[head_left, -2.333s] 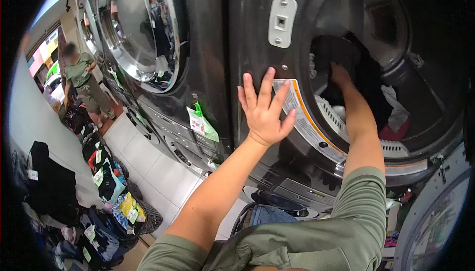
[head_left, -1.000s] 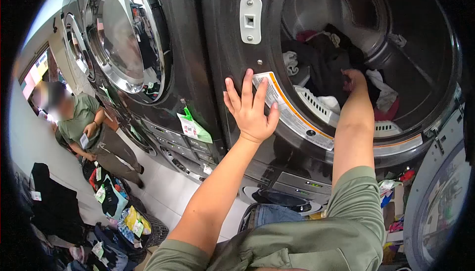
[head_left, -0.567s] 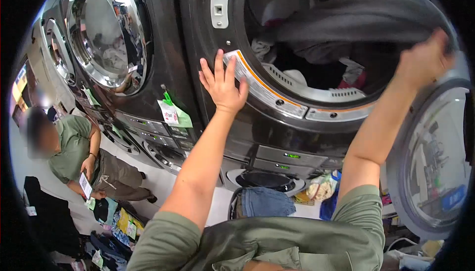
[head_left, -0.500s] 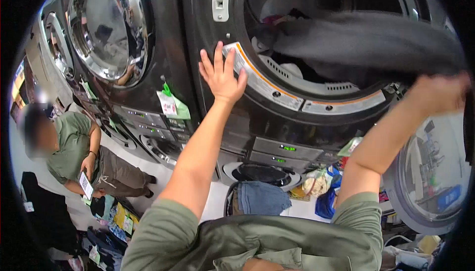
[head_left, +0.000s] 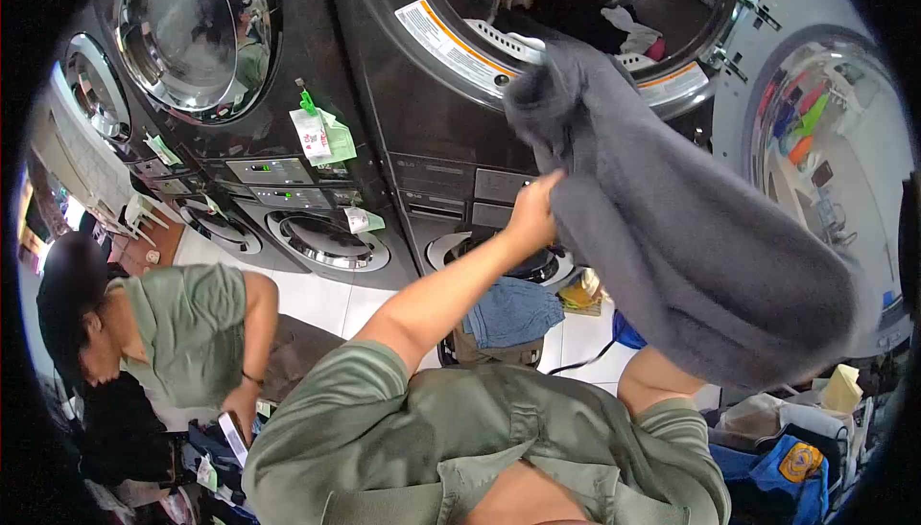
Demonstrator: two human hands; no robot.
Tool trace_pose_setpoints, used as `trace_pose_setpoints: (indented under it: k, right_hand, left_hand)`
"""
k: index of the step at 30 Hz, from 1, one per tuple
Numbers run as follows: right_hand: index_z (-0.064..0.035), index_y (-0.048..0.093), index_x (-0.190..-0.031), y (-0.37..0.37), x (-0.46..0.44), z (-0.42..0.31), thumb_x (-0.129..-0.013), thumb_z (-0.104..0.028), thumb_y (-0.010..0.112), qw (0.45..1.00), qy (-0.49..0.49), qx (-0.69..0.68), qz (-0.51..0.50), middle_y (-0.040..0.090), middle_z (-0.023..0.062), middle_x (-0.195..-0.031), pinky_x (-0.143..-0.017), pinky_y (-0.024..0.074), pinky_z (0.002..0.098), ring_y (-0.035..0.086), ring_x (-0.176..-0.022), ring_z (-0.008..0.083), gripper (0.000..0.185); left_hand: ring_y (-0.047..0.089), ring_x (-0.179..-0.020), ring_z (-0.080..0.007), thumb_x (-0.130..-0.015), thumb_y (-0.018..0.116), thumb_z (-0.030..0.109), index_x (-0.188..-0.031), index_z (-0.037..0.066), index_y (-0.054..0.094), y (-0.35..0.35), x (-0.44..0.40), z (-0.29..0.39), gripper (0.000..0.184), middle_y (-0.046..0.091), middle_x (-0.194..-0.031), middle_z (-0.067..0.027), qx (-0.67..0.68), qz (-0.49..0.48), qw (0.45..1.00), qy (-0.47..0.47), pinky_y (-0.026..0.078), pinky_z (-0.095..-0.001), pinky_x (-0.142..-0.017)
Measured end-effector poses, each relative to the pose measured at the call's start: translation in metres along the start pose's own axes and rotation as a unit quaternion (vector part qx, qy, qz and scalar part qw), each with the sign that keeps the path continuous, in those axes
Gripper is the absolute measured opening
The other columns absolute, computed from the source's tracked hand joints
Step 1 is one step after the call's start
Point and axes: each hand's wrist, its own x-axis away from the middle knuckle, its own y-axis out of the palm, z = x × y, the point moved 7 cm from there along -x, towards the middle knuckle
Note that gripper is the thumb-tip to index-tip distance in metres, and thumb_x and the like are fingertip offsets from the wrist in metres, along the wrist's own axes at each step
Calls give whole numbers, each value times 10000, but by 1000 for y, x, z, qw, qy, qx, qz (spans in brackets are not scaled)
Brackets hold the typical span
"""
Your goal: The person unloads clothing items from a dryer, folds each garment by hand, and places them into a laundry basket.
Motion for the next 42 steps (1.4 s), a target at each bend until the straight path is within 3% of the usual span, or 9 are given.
trace_pose_setpoints:
  k: [5, 8, 11, 17, 19, 26, 34, 38, 42]
  right_hand:
    - [45, 394, -1231, -76, 91, 91, -812, -162, 522, 881, 446, 138, 74, 495, 121, -1145, -930, 340, 332, 475, -1044, 203, 484]
    - [-28, 401, -1256, -41, 243, 125, -720, -193, 657, 561, 788, 57, -247, 469, 28, -1204, -935, 298, 266, 427, -1076, 129, 616]
    - [11, 403, -1225, -73, 376, 105, -785, -200, 594, 407, 899, -105, -125, 515, 106, -1146, -950, 326, 316, 472, -1071, 176, 524]
    - [35, 400, -1210, -73, 401, 101, -804, -116, 528, 267, 889, -372, 3, 526, 168, -1133, -898, 426, 381, 552, -1003, 259, 452]
    - [24, 419, -1195, -83, 398, 103, -813, -142, 545, 273, 898, -346, -6, 540, 138, -1113, -882, 433, 353, 557, -989, 218, 436]
    - [-73, 551, -973, -108, 276, 119, -835, -160, 571, 640, 763, -36, -83, 582, -32, -903, -728, 442, 222, 541, -796, 67, 164]
    - [10, 524, -813, -59, 180, 122, -747, -78, 586, 818, 203, 392, -368, 525, 141, -793, -685, 424, 304, 523, -752, 297, 126]
    - [-35, 527, -916, -55, 189, 149, -859, -140, 519, 795, 570, 84, -191, 537, -19, -836, -730, 394, 208, 469, -796, 59, 120]
    - [-44, 561, -904, -8, 145, 138, -820, -133, 576, 762, 582, -81, -271, 559, -14, -859, -747, 403, 206, 501, -814, 66, 122]
  left_hand:
    - [574, -828, -351, -674, 611, 132, -987, 8, 543, 54, 125, -83, 343, 595, -873, -217, -64, -266, 954, -119, 450, -372, -704]
    - [580, -862, -250, -699, 622, 215, -1136, 21, 479, 46, 178, -117, 499, 604, -931, -194, -48, -458, 872, -166, 431, -344, -769]
    - [433, -1123, -213, -774, 577, 404, -1287, 33, 320, 9, 132, -114, 683, 476, -1208, -157, 198, -54, 866, -456, 313, -315, -944]
    - [417, -1133, -236, -796, 567, 391, -1272, 17, 340, 34, 28, -81, 647, 436, -1243, -143, 387, 40, 849, -357, 305, -321, -947]
    - [501, -1013, -227, -798, 576, 328, -1200, -28, 420, 39, 19, -64, 559, 518, -1135, -140, 306, -70, 881, -353, 376, -320, -871]
    - [541, -899, -187, -832, 507, 276, -1101, -15, 519, 13, 213, -117, 396, 594, -977, -102, 72, -155, 866, -470, 420, -328, -801]
    - [566, -927, -328, -637, 614, 312, -961, 12, 610, 42, 300, -148, 442, 579, -963, -244, -259, -538, 716, -361, 441, -370, -799]
    - [421, -1153, -293, -749, 607, 319, -1294, 55, 324, 17, 175, -105, 668, 396, -1280, -187, -5, -255, 955, -152, 349, -347, -947]
    - [443, -1043, -153, -745, 648, 178, -1266, 42, 357, 16, 95, -16, 611, 457, -1198, -98, 187, -330, 910, -167, 338, -263, -904]
